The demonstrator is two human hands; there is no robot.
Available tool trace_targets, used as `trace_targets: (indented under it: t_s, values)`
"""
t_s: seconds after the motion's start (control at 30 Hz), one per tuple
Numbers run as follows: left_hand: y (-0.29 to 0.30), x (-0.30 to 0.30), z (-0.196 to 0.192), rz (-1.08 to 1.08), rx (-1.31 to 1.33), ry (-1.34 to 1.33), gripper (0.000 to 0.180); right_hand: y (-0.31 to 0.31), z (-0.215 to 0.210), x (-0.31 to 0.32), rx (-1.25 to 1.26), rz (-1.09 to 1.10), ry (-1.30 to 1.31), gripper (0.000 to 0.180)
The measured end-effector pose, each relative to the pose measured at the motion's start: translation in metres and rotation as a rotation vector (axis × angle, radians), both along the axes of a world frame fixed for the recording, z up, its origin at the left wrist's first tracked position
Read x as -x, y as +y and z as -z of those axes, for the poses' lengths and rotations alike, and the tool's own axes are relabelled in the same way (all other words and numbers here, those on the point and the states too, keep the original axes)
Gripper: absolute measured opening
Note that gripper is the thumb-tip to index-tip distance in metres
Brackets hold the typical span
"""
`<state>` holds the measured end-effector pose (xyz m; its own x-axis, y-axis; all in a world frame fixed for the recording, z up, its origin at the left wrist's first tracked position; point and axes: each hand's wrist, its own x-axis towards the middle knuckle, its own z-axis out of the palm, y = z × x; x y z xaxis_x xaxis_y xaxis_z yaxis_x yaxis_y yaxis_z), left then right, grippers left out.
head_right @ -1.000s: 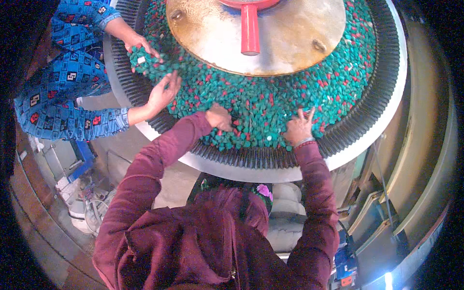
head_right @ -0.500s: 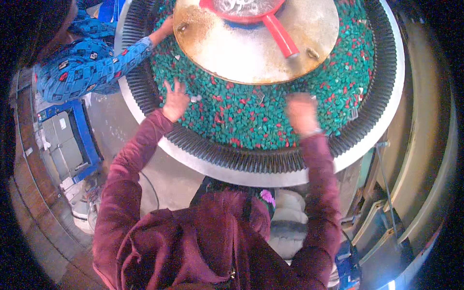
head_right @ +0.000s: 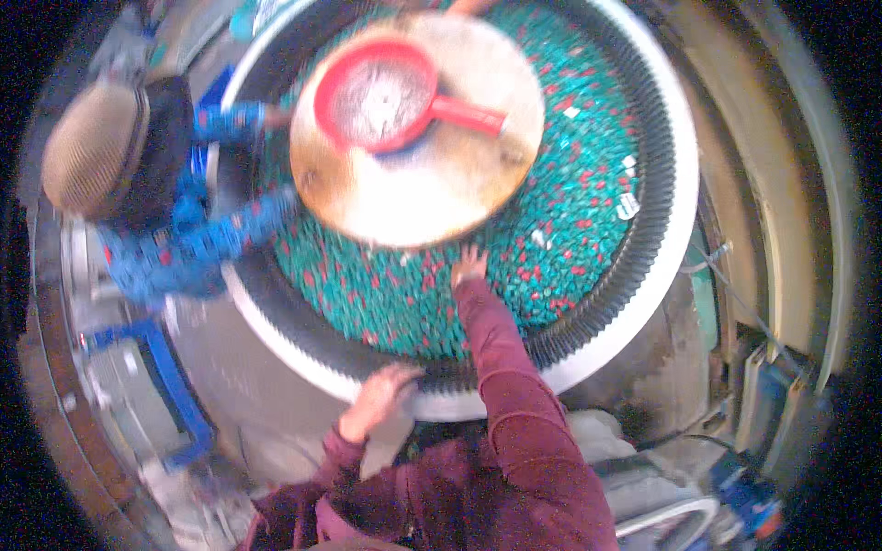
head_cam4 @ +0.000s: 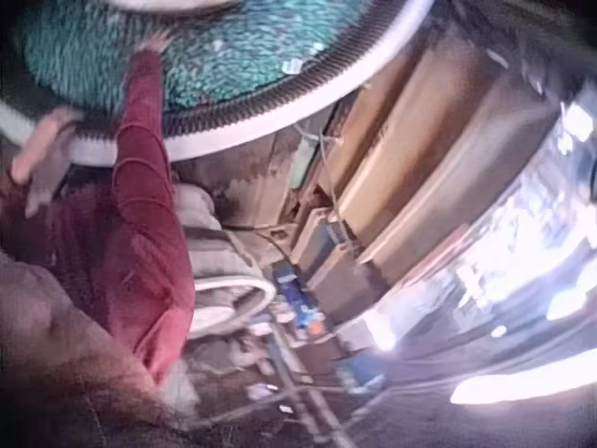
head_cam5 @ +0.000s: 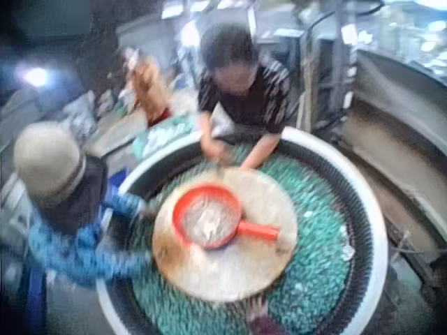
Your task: The person stands at a rotating drum filled with green and red plastic pellets and picks out small white plastic pieces by hand. They place the selected pieces into a red scoop located at the center of the drum. Other workers are also sorting pellets at the same station.
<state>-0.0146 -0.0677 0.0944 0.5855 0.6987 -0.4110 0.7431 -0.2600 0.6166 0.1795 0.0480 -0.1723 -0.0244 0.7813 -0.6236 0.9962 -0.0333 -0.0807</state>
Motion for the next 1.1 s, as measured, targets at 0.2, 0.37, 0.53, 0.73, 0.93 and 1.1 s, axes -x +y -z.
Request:
trace_targets:
  t_s: [0.2,0.37,0.53,0.73,0.93,1.1]
  values:
    - [-0.020,0.020,-0.045,-0.170,0.075,-0.055,0.029,0.019,-0.035,0.015,0.102,-0.298,-0.102,0.047]
    - [-0.050,0.043,-0.060,-0.111,0.031,-0.002,0.028,0.035,-0.053,0.006,0.390,-0.278,0.063,0.058]
    - [-0.047,0.030,-0.072,-0.230,0.064,0.081,0.028,0.048,-0.010,-0.016,0.293,-0.204,0.150,0.043]
    - [-0.049,0.021,-0.049,-0.454,-0.005,0.006,0.028,0.041,-0.030,-0.040,0.232,-0.389,0.038,0.029]
    - [-0.005,-0.026,-0.002,-0.327,-0.133,-0.106,0.031,0.045,0.019,-0.060,0.444,-0.245,0.032,0.040]
    - [0.023,-0.059,0.036,-0.243,-0.239,-0.219,0.030,0.017,0.053,-0.078,0.250,-0.621,0.012,0.037]
